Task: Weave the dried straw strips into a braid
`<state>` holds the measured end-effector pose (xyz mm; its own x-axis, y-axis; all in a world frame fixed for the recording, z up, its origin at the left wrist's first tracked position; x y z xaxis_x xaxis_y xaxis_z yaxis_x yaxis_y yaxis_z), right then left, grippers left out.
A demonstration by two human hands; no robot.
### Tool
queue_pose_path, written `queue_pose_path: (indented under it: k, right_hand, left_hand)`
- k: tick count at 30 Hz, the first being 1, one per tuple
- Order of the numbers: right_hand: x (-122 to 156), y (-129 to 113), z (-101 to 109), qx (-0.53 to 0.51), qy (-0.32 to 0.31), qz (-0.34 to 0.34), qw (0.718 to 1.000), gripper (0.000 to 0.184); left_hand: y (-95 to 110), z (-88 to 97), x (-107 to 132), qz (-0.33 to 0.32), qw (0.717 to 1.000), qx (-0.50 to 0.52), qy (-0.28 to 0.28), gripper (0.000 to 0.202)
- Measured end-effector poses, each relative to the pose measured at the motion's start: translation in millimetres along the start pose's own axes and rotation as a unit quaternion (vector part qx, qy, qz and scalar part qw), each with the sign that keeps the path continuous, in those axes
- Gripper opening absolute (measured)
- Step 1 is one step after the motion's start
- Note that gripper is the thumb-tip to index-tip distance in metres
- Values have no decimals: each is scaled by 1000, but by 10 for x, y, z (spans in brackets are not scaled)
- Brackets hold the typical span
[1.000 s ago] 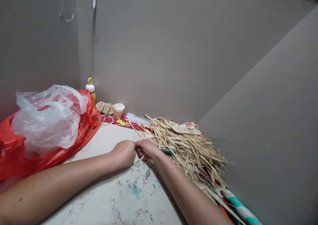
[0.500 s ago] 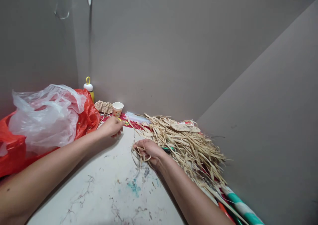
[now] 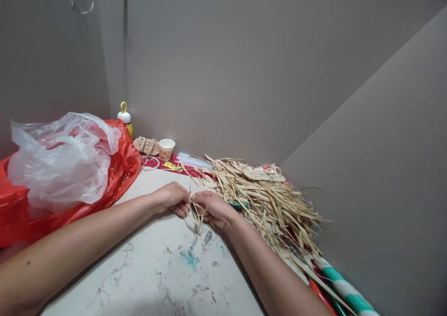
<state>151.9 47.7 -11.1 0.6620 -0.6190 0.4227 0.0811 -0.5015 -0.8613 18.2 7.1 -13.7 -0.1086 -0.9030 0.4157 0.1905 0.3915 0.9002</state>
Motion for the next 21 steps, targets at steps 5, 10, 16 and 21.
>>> queue_pose_path:
  k: [5,10,16,21]
  right_hand:
    - [10,4,24,11,-14,-1,1000,19]
    - [17,-4,47,13,-22,9,1000,19]
    - [-16,21,89,6,-26,-7,1000,20]
    - [-5,12,96,25,-26,-6,999,21]
  left_hand:
    - [-2,-22,-19,14,1000,-20,12,9]
    - [39,-16,5,18,999,-34,16,11]
    - [83,22,16,-2,999,-50,21,11]
    - [23,17,-49,-8,997,-55,45,10]
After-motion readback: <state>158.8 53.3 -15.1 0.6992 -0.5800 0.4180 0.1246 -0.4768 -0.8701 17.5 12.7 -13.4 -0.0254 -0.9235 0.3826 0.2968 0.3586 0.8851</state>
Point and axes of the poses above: each hand's wrist, its own x-axis away from the middle knuckle, its own z-axis out of the back of the hand, y = z × x, the point moved 2 cm from there along -x, towards the middle knuckle, and after that the axes turned 13 degrees about -x, right-handed, at the moved point
